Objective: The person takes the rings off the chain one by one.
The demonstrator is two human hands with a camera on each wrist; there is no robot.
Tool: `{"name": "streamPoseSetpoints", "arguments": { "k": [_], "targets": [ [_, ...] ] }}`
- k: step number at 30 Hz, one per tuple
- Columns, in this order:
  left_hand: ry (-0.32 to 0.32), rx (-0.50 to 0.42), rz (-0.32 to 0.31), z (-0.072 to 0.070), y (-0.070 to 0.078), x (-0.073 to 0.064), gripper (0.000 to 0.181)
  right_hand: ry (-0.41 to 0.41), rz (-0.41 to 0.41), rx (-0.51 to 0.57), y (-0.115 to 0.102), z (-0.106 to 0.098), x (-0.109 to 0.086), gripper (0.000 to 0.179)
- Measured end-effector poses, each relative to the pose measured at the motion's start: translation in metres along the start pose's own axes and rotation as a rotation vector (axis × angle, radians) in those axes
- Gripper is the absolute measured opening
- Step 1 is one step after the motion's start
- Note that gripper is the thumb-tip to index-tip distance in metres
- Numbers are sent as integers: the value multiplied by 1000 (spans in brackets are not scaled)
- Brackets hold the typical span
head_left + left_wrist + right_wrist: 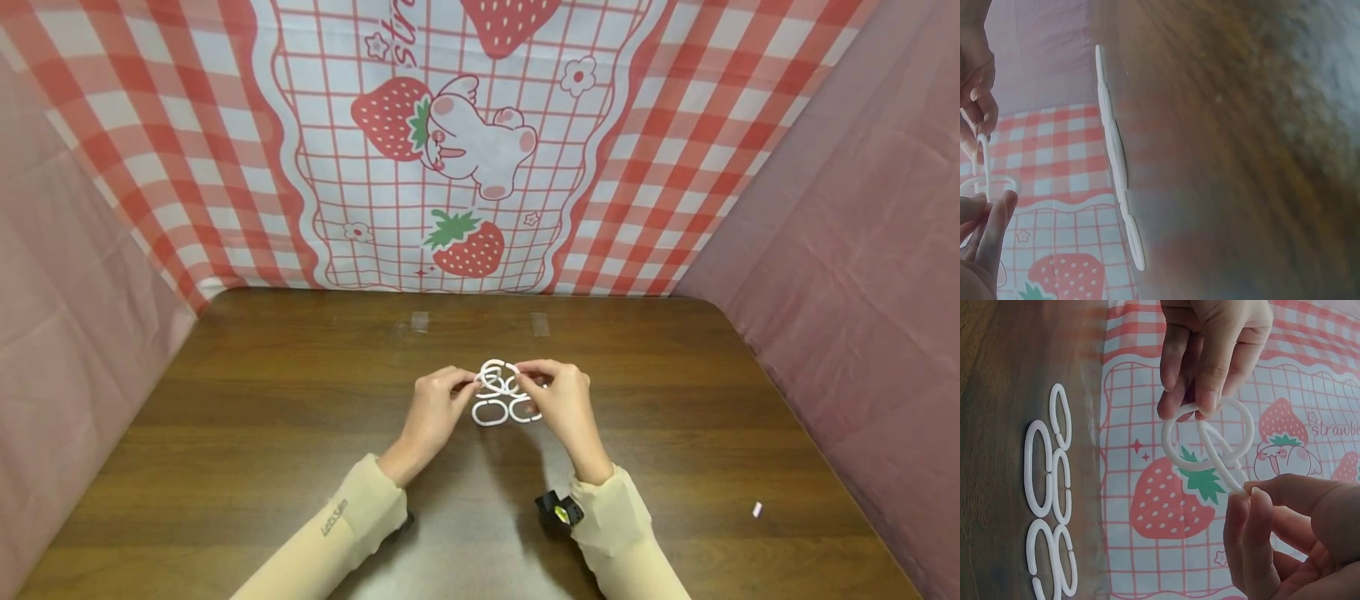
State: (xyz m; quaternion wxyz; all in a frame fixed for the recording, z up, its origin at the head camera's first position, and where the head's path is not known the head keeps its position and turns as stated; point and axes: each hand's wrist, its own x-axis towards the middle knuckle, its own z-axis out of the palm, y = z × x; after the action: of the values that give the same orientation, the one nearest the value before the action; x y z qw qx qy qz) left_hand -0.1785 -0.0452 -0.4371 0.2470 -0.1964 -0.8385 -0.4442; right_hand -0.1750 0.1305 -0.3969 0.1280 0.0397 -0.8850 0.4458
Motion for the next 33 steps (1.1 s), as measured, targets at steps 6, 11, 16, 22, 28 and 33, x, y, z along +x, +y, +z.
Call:
{"name": "streamPoseSetpoints", "arguments": {
  "k": [6, 11, 16, 22, 28, 33],
  "targets": [
    [6, -10, 10, -3, -1, 1, 7, -71, 45, -14, 2, -1, 2, 14],
    [0, -12, 20, -4, -3, 4, 5, -129, 67, -2, 3, -1, 3, 12],
    [-7, 3, 43, -5, -5, 6, 4, -186, 82, 24, 3, -2, 2, 12],
    [-30, 8, 43, -7, -6, 8, 5, -223, 72, 9, 4, -3, 2, 12],
    [-40, 6, 44, -9, -7, 8, 7, -231, 37, -23, 4, -3, 3, 11],
    [-43, -10, 12, -10, -8, 7, 8, -236, 27, -37, 3, -3, 1, 11]
  ]
}}
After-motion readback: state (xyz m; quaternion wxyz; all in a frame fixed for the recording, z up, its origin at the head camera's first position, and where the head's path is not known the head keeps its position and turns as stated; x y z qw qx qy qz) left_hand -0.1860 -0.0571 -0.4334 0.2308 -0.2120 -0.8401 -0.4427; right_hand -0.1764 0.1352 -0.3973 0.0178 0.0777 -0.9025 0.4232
